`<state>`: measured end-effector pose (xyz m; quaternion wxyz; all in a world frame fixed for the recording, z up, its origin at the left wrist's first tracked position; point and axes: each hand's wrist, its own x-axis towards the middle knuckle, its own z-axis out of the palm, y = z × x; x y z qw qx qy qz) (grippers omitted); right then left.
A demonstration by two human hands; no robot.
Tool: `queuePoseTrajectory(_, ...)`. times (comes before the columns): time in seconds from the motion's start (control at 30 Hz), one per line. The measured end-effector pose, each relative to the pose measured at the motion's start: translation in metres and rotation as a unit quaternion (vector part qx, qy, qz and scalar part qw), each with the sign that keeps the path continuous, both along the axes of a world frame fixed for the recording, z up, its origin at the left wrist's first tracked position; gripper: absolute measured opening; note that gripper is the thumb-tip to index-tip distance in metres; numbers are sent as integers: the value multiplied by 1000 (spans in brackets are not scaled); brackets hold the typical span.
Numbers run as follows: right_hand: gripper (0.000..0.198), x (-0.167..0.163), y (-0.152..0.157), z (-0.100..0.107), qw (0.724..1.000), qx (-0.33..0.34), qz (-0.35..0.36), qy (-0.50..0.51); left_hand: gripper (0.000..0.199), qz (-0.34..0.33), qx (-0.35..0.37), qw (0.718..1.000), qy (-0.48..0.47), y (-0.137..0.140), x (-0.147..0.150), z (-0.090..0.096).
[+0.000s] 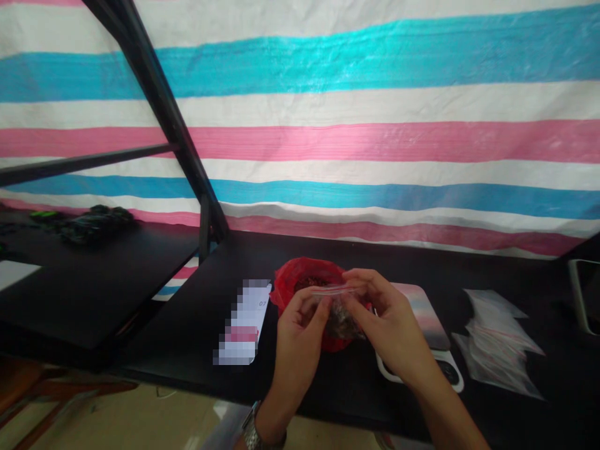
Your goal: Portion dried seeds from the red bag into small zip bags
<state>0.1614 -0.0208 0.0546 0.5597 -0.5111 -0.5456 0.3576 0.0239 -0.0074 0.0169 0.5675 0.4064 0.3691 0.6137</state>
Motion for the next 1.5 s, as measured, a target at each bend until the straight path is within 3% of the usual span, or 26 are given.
queuePoseTrajectory(0.4,22,-1,0,-2,999,40,-25,-6,38,-81,-12,996,18,3,1,2)
queuePoseTrajectory(0.57,29,-1,1,-4,1000,18,-14,-19,33,-76,-8,997,26,2,1,2)
queuePoseTrajectory(0.8,21,-4,0,-5,999,17,-18,-32,28,-56,13,998,32,3,-1,-1)
queuePoseTrajectory(1.1,25,-4,-3,2,999,25,-3,-22,33,-71,19,996,42,3,-5,-2)
queuePoseTrajectory(1.23,33,23,-4,13,998,31,-48,-2,49,-47,33,997,51,0,-1,-8)
queuePoseTrajectory(1.33,44,65,-3,12,986,30,-158,44,55,15,63,996,61,-2,1,-12)
queuePoseTrajectory(1.4,48,94,-1,3,975,7,-217,49,53,47,85,991,91,-3,0,-14)
queuePoseTrajectory(1.5,41,125,5,-21,974,-55,-217,-27,47,84,129,980,128,-3,-3,-14)
